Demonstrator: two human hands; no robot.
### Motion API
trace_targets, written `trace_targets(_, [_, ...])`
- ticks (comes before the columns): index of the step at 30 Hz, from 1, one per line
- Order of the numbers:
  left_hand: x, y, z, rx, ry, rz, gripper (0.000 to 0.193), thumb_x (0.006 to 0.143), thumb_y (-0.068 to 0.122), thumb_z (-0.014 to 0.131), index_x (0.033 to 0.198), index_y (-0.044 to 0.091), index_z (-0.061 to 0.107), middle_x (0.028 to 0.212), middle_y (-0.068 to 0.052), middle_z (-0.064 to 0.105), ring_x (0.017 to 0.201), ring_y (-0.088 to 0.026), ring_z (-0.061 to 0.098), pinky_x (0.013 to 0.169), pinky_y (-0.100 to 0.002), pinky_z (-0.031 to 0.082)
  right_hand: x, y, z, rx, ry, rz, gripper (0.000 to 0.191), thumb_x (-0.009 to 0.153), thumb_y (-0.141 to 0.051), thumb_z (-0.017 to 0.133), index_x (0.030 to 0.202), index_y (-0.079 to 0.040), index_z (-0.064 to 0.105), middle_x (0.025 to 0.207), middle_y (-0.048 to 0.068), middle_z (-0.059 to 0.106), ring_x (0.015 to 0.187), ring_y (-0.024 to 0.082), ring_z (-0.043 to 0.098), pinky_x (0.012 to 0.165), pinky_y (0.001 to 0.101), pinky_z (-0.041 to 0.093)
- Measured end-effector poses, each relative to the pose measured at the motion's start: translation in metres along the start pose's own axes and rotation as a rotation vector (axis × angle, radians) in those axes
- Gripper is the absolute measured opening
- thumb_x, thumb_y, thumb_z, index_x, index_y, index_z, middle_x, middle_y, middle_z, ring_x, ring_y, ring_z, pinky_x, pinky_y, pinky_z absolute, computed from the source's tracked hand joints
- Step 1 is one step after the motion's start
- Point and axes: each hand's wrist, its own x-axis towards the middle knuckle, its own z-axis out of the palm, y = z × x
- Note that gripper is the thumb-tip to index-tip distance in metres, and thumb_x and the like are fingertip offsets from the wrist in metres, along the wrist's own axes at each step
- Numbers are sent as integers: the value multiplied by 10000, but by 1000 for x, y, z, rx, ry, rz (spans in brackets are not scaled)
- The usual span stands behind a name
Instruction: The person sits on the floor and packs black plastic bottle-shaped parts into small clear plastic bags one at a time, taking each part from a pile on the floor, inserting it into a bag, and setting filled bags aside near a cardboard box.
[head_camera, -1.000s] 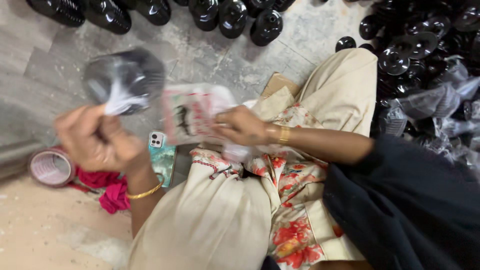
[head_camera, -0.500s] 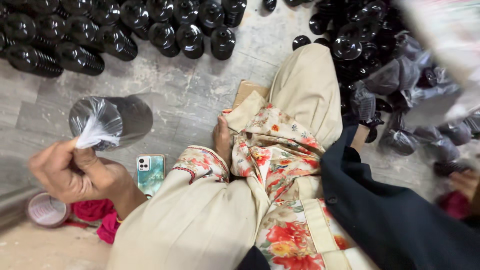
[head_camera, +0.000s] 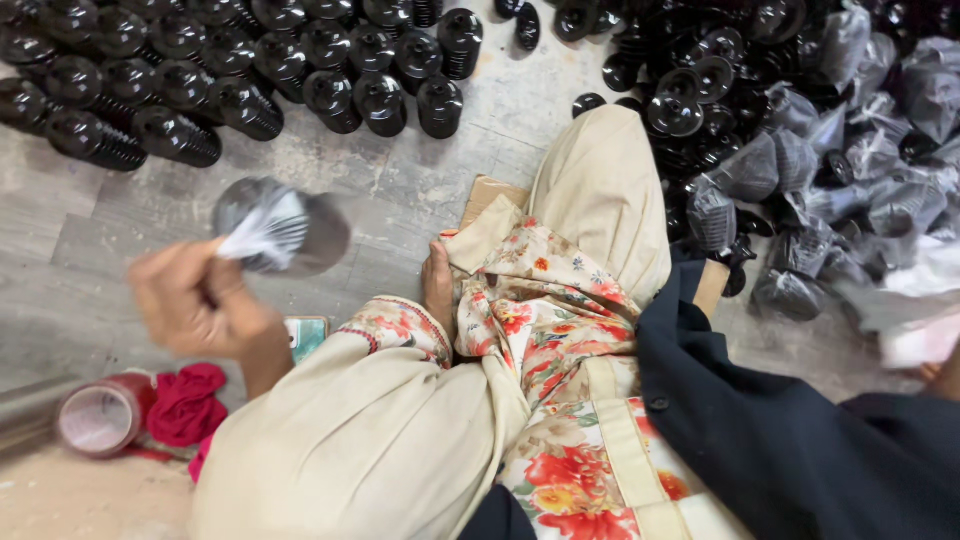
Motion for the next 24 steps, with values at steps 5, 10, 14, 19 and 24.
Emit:
trace_targets(5, [12, 12, 25, -39, -238, 37, 121, 997, -65, 714, 1069, 32, 726, 1000, -96, 614, 817, -211, 551, 656, -304, 412, -17, -114, 24, 269, -16, -476, 181, 1112, -174, 690, 1077, 3, 697, 998, 106, 684, 913, 167, 629, 773, 334, 515])
trace_targets(10, [25, 24, 63, -103, -350, 300, 220, 879, -100, 742, 1058, 18, 695, 998, -126, 632, 914, -312, 619, 746, -394, 510, -138, -294, 6, 591, -165, -1427, 85, 1069, -57, 697, 1122, 4, 673, 1064, 135, 707, 992, 257, 691, 910, 369, 530])
trace_targets(14, [21, 30, 73, -115, -366, 351, 281, 819, -101, 747, 1071, 13, 695, 1004, -122, 627, 913, -322, 623, 773, -424, 527, -253, -391, -38, 830, -261, -1819, 135, 1054, 9, 685, 1183, -23, 663, 1166, 114, 689, 1059, 279, 698, 850, 328, 543])
trace_targets(19, [11, 25, 69, -12, -362, 474, 379, 760, -18, 730, 1137, -12, 691, 1061, -137, 613, 936, -327, 638, 803, -421, 564, -309, -434, -54, 754, -705, -1730, 144, 1045, 17, 649, 1175, -16, 702, 1081, 95, 745, 996, 189, 750, 854, 295, 575])
trace_targets(24, [4, 19, 62, 105, -373, 558, 402, 830, 101, 713, 1188, -75, 661, 1091, -149, 604, 960, -299, 624, 823, -417, 573, -314, -436, -37, 802, -1012, -1420, 123, 1073, -2, 634, 1163, 9, 717, 1035, 85, 733, 943, 135, 674, 886, 269, 558])
